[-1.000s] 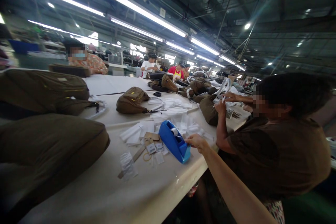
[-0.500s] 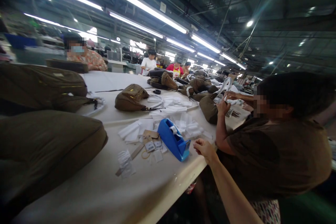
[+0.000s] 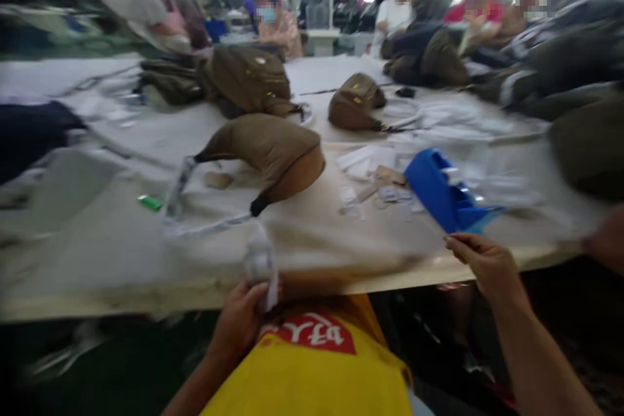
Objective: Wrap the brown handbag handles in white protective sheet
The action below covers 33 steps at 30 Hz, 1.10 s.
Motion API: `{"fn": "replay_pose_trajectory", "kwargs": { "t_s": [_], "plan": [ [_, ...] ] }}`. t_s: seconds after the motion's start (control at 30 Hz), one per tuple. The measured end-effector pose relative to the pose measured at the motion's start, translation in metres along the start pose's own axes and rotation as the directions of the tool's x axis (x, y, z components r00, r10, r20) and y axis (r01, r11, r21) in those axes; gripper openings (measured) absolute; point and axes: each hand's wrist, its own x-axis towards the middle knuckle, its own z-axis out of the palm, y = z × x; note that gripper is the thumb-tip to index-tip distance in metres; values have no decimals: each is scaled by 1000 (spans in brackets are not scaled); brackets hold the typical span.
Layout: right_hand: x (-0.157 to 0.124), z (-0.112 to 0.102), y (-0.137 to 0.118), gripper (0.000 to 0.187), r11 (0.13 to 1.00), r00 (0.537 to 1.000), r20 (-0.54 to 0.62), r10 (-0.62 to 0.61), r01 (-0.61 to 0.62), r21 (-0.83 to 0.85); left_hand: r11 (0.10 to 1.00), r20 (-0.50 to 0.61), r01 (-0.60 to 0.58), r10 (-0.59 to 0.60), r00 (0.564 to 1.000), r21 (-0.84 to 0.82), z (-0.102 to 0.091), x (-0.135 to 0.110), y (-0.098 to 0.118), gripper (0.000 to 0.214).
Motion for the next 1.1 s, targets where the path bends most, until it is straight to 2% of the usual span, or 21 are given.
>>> {"fn": "replay_pose_trajectory", "kwargs": {
  "t_s": [0.03, 0.07, 0.13, 0.23, 0.3, 0.33, 0.4, 0.5, 0.6, 0.77, 0.87, 0.97, 1.03, 1.1],
  "plan": [
    [-8, 22, -8, 21, 999, 990, 140, 24, -28, 21, 1000, -34, 14, -14, 999, 8, -16, -7, -3, 20],
    [-19, 46, -18, 21, 999, 967, 253, 25, -35, 35, 1000, 1, 20, -20, 1000, -13, -26, -12, -5, 18],
    [-46, 94, -43, 24, 996, 874, 486, -19, -24, 81, 999, 47, -4, 6, 999, -53, -35, -14, -7, 19],
    [-92, 154, -83, 23, 992, 653, 750, -109, 19, 128, 998, 54, -32, 35, 998, -46, -32, -11, -6, 22],
    [-114, 183, -103, 20, 981, 537, 824, -183, 51, 185, 998, 65, -54, 55, 996, -13, -31, -11, -5, 24],
    [-123, 195, -109, 18, 974, 500, 836, -225, 82, 213, 997, 80, -77, 76, 994, 12, -32, -10, -4, 24],
    [-133, 210, -116, 16, 952, 463, 833, -303, 188, 242, 989, 105, -129, 121, 987, 69, -35, -10, -4, 25],
    [-140, 224, -115, 15, 893, 472, 790, -393, 402, 203, 981, 109, -164, 152, 982, 107, -41, -10, -6, 28],
    [-139, 231, -108, 15, 822, 491, 760, -427, 561, 100, 974, 126, -197, 182, 975, 114, -42, -9, -6, 30],
    [-136, 240, -103, 17, 689, 470, 779, -415, 721, -68, 911, 135, -288, 259, 956, 295, -41, -11, -2, 25],
    [-140, 241, -105, 17, 614, 484, 779, -399, 772, -166, 860, 139, -328, 297, 945, 391, -42, -12, 0, 18],
    [-144, 240, -105, 16, 570, 543, 754, -371, 774, -277, 835, 143, -340, 309, 940, 433, -44, -12, 1, 14],
    [-145, 238, -104, 21, 569, 608, 718, -339, 740, -358, 836, 141, -335, 304, 942, 435, -46, -12, 1, 13],
    [-143, 236, -103, 30, 590, 647, 690, -325, 709, -387, 872, 150, -311, 274, 950, 379, -47, -13, 1, 13]
  ]
}}
